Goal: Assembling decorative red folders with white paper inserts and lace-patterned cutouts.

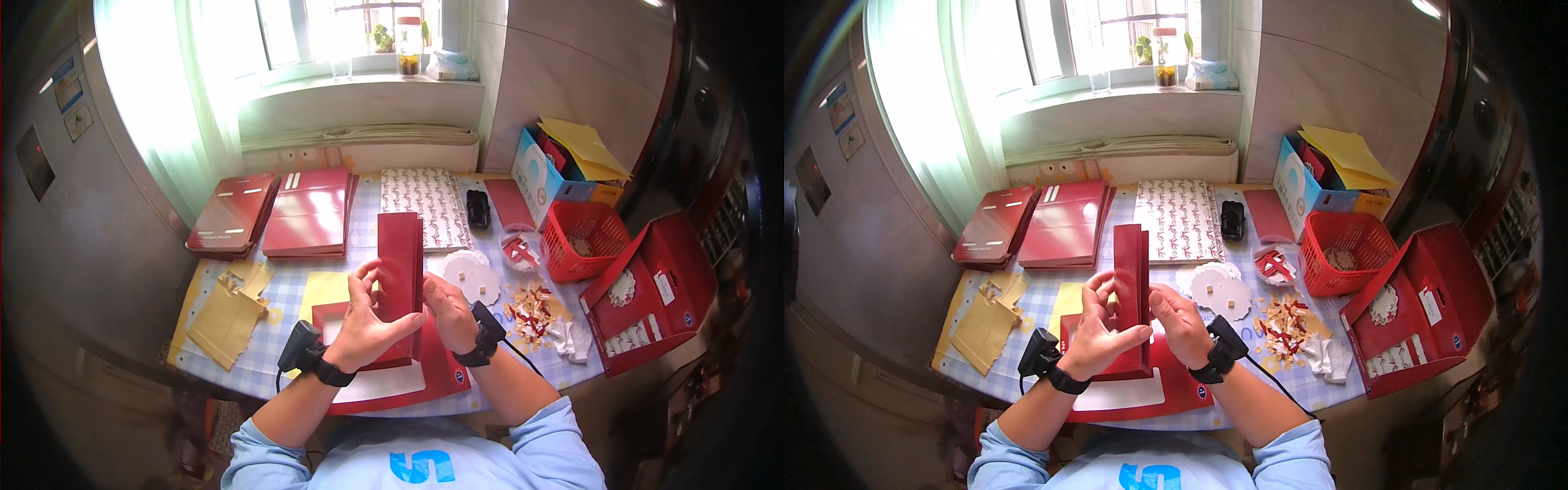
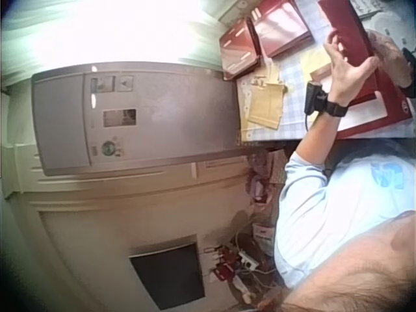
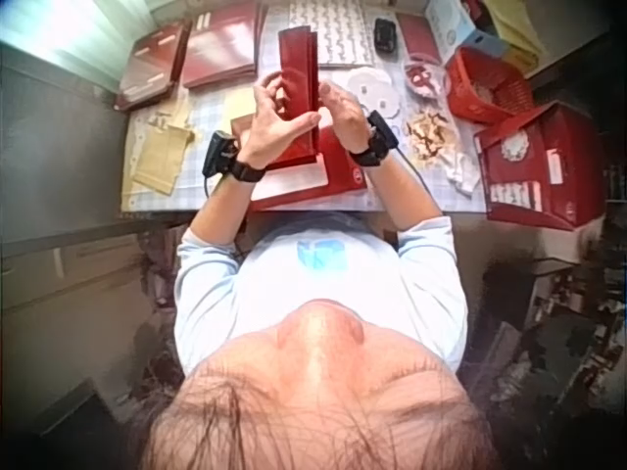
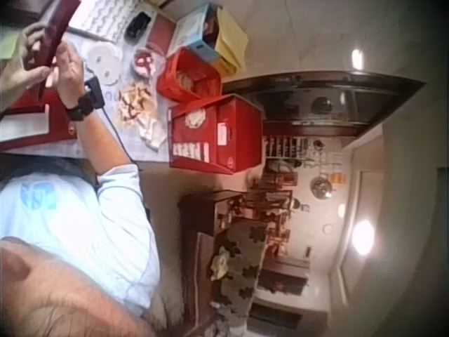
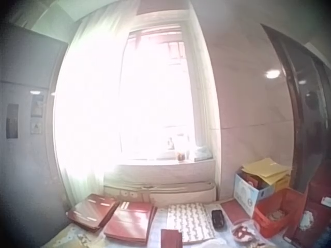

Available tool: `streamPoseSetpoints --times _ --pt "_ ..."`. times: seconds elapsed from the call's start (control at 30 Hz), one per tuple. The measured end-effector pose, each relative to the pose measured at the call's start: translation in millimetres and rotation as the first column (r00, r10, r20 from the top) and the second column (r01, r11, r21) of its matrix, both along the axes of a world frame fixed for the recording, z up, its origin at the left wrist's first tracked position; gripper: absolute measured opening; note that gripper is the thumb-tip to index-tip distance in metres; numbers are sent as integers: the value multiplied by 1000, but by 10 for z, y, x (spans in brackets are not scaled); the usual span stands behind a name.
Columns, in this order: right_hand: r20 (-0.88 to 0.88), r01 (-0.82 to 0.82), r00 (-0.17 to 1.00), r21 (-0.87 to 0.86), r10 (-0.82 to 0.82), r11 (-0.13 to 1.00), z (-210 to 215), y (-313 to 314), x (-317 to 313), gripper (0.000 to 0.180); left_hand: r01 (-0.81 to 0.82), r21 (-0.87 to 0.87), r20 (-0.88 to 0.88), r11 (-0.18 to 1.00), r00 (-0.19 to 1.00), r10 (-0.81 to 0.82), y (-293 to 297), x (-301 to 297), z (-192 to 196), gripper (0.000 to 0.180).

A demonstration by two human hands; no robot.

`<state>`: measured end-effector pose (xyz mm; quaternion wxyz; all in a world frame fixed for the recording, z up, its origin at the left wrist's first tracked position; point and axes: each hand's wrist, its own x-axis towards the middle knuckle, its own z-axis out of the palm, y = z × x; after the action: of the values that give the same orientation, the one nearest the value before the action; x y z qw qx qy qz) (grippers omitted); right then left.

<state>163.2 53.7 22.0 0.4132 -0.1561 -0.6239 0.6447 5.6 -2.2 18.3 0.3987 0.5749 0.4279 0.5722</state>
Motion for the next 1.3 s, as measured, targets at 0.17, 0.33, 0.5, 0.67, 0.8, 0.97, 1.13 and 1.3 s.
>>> streamPoseSetpoints --times 0.17,0.33,0.5,0.67,0.8,0.97,1.13,1.3 --pt "31 -47 998 25 47 999 -25 -15 9 46 143 -89 241 986 963 -118 7 -72 -35 112" --pt "39 -28 999 -49 30 998 -37 -33 -22 47 263 -119 363 957 909 -205 24 -223 -87 113" --pt "45 69 997 7 -69 998 -116 -5 -60 45 328 -154 474 932 852 -222 18 -264 -100 108" --pt "98 118 988 9 -118 993 -133 28 -51 42 393 -105 619 913 745 -249 53 -308 -135 106" --pt "99 116 988 5 -116 993 -111 35 -46 40 386 -165 558 908 796 -236 23 -304 -98 109" --pt "81 103 991 13 -103 995 -99 -34 -76 41 210 -119 189 970 964 -186 38 -207 -199 116" --pt "41 238 971 -16 -238 971 -154 71 -53 34 262 -110 501 959 848 -174 47 -318 -90 108" --pt "-4 333 942 -120 -335 935 -160 68 -59 28 191 -165 363 968 924 -121 56 -373 -28 113"
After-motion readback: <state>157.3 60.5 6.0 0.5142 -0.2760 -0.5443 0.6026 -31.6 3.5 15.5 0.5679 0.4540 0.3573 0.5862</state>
